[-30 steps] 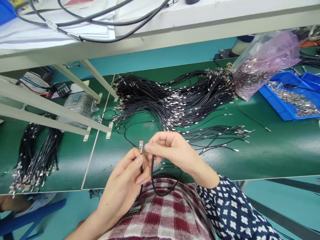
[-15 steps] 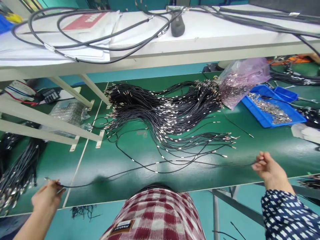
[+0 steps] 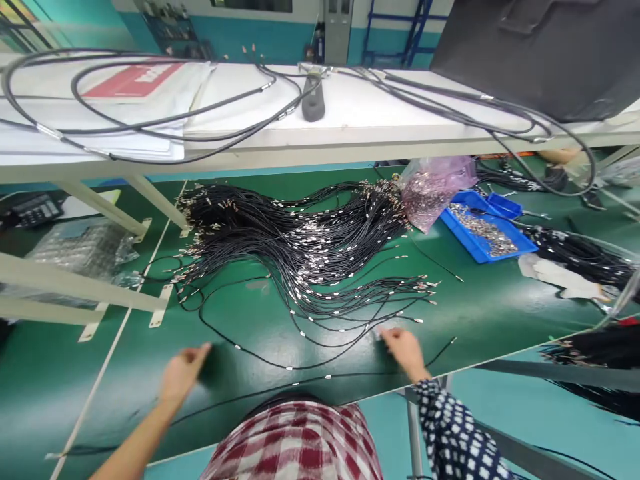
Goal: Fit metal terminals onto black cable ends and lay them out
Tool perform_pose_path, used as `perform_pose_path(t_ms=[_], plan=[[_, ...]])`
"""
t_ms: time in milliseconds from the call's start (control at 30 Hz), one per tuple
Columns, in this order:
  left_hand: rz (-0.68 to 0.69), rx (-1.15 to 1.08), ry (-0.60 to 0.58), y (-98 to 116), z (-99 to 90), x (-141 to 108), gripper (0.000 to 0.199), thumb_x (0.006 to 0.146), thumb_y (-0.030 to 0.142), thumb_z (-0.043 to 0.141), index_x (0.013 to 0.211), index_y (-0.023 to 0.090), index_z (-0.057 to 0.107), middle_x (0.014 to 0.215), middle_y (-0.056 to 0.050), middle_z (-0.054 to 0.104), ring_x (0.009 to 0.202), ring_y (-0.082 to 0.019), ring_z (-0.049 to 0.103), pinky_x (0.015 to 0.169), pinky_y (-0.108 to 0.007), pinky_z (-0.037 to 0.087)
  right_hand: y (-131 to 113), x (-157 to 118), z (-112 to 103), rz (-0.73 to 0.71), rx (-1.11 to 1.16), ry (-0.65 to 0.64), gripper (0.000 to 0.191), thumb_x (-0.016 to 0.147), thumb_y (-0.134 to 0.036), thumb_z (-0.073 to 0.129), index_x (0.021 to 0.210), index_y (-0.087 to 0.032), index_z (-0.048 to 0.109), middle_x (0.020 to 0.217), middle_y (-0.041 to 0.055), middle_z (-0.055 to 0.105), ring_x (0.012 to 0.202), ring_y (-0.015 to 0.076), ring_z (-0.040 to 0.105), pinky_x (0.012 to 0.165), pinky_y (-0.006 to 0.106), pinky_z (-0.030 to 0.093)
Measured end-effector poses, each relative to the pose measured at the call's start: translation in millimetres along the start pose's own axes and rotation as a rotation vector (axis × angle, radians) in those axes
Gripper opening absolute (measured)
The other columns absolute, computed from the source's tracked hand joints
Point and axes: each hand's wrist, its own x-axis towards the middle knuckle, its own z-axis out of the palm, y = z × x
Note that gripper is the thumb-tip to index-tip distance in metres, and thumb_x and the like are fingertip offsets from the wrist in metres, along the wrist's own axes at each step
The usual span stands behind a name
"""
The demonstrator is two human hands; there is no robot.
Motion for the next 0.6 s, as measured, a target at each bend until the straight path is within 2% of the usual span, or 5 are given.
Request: perform_pose_path(t_ms=[100, 200, 400, 500, 600], plan=[[0.010, -0.020, -0.077, 29.9, 56.6, -21.5, 0.031, 0.085, 0.041, 0.064, 0.102, 0.015, 0.062, 0.109, -0.008, 0.063, 0.101, -0.024, 0.059, 0.091, -0.045, 0.045, -10.9, -25.6, 56.3, -0.015, 0.065, -0.199, 0.031, 0.065, -0.032, 0.085, 0.052, -0.020, 0.060, 0.051, 0.0021, 0.058, 0.049, 0.0188, 0.056, 0.054, 0.031, 0.043], [-0.048, -0.157, -0.126, 46.6, 78.2, -34.8, 0.030, 0.089, 0.033, 0.060, 0.113, 0.015, 0.059, 0.121, -0.010, 0.058, 0.107, -0.025, 0.057, 0.091, -0.046, 0.047, -12.6, -36.4, 82.3, 0.025, 0.134, -0.276, 0.028, 0.081, -0.032, 0.075, 0.061, -0.019, 0.060, 0.054, -0.0024, 0.057, 0.051, 0.0123, 0.054, 0.056, 0.025, 0.045], [-0.256, -0.649, -0.411, 54.5, 35.3, -59.1, 0.012, 0.093, 0.015, 0.053, 0.101, 0.012, 0.060, 0.092, -0.006, 0.067, 0.081, -0.016, 0.067, 0.074, -0.032, 0.055, -6.7, -43.3, 92.3, 0.236, 0.389, -0.295, 0.023, 0.088, -0.031, 0.066, 0.078, -0.012, 0.057, 0.072, -0.0004, 0.064, 0.060, 0.0113, 0.062, 0.054, 0.022, 0.048], [-0.326, -0.892, -0.554, 55.8, 12.2, -90.8, 0.015, 0.090, 0.005, 0.052, 0.098, 0.013, 0.061, 0.084, -0.005, 0.067, 0.077, -0.014, 0.069, 0.074, -0.027, 0.055, -7.5, -54.0, 104.1, 0.345, 0.545, -0.304, 0.024, 0.082, -0.031, 0.070, 0.076, -0.014, 0.054, 0.070, 0.0033, 0.067, 0.062, 0.0156, 0.067, 0.052, 0.022, 0.047], [-0.392, -1.069, -0.630, 54.7, -2.1, -113.3, 0.009, 0.091, 0.011, 0.053, 0.087, 0.013, 0.061, 0.074, -0.005, 0.065, 0.073, -0.019, 0.070, 0.069, -0.032, 0.057, -9.3, -60.1, 101.9, 0.316, 0.691, -0.282, 0.023, 0.088, -0.028, 0.059, 0.070, -0.016, 0.051, 0.058, -0.0015, 0.057, 0.052, 0.0112, 0.060, 0.055, 0.023, 0.048]])
